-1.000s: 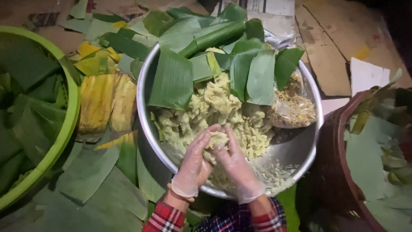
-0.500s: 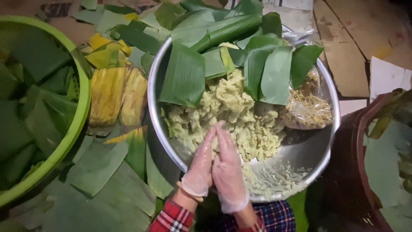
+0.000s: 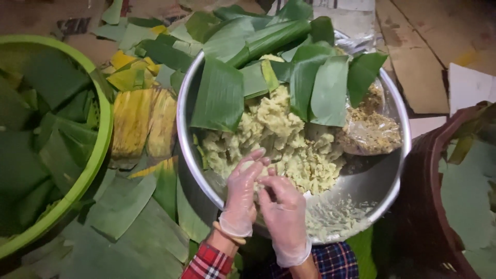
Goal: The person is portioning a yellow filling from a large bowl and wrapping each portion in a piece of banana leaf.
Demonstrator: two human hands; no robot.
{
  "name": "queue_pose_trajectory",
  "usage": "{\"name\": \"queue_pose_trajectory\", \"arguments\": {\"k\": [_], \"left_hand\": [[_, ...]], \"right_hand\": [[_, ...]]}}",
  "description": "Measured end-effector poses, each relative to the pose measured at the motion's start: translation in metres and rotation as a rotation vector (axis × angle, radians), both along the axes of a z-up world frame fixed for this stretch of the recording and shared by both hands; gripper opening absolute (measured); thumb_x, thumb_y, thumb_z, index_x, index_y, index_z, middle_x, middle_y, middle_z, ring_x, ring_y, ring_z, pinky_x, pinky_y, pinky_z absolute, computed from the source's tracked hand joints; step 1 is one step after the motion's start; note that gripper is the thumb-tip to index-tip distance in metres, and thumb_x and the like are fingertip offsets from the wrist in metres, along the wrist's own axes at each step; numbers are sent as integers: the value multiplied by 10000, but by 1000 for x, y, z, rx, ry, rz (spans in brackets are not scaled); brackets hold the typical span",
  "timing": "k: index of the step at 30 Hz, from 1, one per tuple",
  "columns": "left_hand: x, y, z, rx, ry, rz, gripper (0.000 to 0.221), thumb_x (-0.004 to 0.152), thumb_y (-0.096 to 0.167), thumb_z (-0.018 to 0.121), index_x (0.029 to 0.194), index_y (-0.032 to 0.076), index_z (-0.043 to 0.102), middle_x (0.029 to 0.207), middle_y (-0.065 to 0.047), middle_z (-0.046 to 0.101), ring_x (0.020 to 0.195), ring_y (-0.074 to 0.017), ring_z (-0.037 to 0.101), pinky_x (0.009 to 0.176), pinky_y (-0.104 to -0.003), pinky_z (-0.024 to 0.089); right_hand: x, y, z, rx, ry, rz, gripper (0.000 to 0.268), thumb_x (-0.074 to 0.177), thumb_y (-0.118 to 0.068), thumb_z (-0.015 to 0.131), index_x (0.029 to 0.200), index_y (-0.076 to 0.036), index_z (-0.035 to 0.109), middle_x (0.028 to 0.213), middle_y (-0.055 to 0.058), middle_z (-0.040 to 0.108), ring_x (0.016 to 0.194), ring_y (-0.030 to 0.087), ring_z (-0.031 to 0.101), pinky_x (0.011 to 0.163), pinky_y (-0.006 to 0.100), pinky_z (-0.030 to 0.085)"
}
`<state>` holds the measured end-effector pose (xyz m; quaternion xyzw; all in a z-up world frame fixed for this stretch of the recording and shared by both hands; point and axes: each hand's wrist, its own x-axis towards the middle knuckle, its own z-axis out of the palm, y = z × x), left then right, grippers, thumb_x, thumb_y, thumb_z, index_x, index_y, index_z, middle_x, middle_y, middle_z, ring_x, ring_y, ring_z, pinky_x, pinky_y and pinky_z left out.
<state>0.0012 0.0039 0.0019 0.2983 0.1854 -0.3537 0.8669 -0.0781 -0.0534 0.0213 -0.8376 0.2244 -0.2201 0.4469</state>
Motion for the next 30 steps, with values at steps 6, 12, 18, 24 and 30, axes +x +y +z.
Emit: {"name": "queue_pose_trajectory", "arguments": {"k": [6, 12, 18, 24, 30], "left_hand": [[2, -2, -8, 68, -38, 48, 343, 936, -9, 598, 1273, 22, 654, 970, -108, 627, 771, -181, 571, 643, -273, 510], [11, 3, -15, -101, 56, 279, 192, 967, 139, 633, 1147, 81, 666, 987, -64, 640, 796, -146, 597, 758, -306, 563], [-2, 7, -4, 133, -447, -52, 519, 971, 524, 408, 1181, 135, 679, 1316, -95, 659, 1265, -276, 576, 1086, -538, 454], [80, 13, 13, 357, -78, 228, 277, 1012, 354, 550, 1125, 102, 565, 1033, -83, 589, 876, -199, 565, 764, -341, 474], [64, 9, 64, 718, -516, 123, 263, 926, 211, 680, 1088, 45, 556, 771, -30, 577, 431, -95, 432, 340, -236, 364]], "right_hand": [[-12, -3, 1, 66, 71, 107, 212, 736, 66, 704, 915, -47, 715, 829, 14, 666, 650, 117, 578, 584, 248, 488], [-32, -30, -35, -164, 312, 139, 328, 756, -156, 705, 1038, -83, 553, 1104, 108, 537, 1035, 287, 483, 902, 417, 399], [-7, -11, -22, 776, -14, 175, 752, 861, -360, 644, 1508, -136, 336, 1504, 171, 381, 1198, 341, 608, 956, 470, 593], [-4, -16, -15, 1181, -61, -102, 612, 857, -105, 637, 1461, -60, 556, 1029, 201, 675, 721, 237, 627, 594, 295, 539], [-14, -31, -36, 1673, -413, -240, 352, 991, -280, 514, 1243, -47, 593, 1206, 252, 550, 1034, 351, 595, 806, 503, 589]]}}
